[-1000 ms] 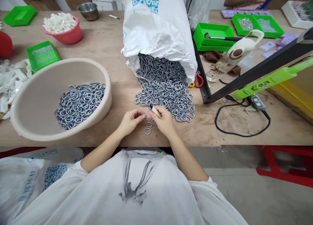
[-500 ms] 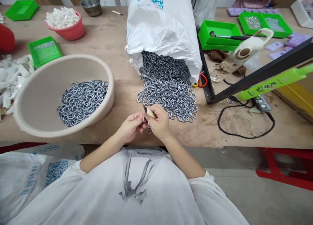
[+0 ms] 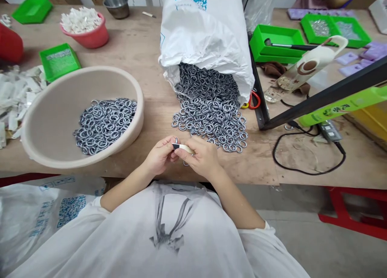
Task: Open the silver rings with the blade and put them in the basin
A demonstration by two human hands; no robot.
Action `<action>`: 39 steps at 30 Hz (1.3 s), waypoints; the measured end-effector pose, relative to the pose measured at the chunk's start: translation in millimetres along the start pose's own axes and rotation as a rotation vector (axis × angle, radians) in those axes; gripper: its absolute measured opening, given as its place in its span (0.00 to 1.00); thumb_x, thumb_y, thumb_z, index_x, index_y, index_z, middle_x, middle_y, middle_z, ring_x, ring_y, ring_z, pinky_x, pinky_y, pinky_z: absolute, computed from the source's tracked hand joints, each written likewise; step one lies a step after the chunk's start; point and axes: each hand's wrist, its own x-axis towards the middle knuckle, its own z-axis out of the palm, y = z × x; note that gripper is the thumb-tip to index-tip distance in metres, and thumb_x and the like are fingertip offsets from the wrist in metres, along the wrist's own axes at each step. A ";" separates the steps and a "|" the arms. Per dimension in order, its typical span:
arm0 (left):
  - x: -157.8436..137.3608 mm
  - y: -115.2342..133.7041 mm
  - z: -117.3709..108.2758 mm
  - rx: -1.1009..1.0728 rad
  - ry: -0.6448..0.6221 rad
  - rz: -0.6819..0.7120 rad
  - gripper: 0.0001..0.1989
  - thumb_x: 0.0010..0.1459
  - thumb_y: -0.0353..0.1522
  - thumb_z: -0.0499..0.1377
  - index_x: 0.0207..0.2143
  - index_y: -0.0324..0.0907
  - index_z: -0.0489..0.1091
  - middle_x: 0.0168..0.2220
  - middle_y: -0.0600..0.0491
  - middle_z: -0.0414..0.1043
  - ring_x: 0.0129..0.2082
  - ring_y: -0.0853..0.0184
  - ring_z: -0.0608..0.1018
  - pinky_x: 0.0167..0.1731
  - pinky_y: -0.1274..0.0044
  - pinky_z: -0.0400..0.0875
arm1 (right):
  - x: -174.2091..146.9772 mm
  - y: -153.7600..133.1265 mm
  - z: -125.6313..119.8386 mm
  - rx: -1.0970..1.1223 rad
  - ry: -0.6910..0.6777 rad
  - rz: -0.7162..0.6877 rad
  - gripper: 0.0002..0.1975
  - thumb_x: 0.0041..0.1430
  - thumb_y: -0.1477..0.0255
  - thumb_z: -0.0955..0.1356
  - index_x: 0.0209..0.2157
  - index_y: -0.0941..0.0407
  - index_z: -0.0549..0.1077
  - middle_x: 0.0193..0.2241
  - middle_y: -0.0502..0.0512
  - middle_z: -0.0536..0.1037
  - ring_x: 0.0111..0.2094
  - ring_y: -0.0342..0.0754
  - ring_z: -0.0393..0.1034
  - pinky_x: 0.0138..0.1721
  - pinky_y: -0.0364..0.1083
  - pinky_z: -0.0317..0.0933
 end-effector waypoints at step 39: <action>7.9 -8.7 -5.7 0.133 0.111 0.104 0.24 0.50 0.51 0.65 0.25 0.39 0.67 0.23 0.56 0.62 0.24 0.73 0.62 0.24 0.80 0.58 | 8.5 4.3 18.0 0.579 0.048 0.372 0.19 0.48 0.57 0.76 0.36 0.53 0.73 0.31 0.50 0.76 0.30 0.45 0.70 0.33 0.45 0.65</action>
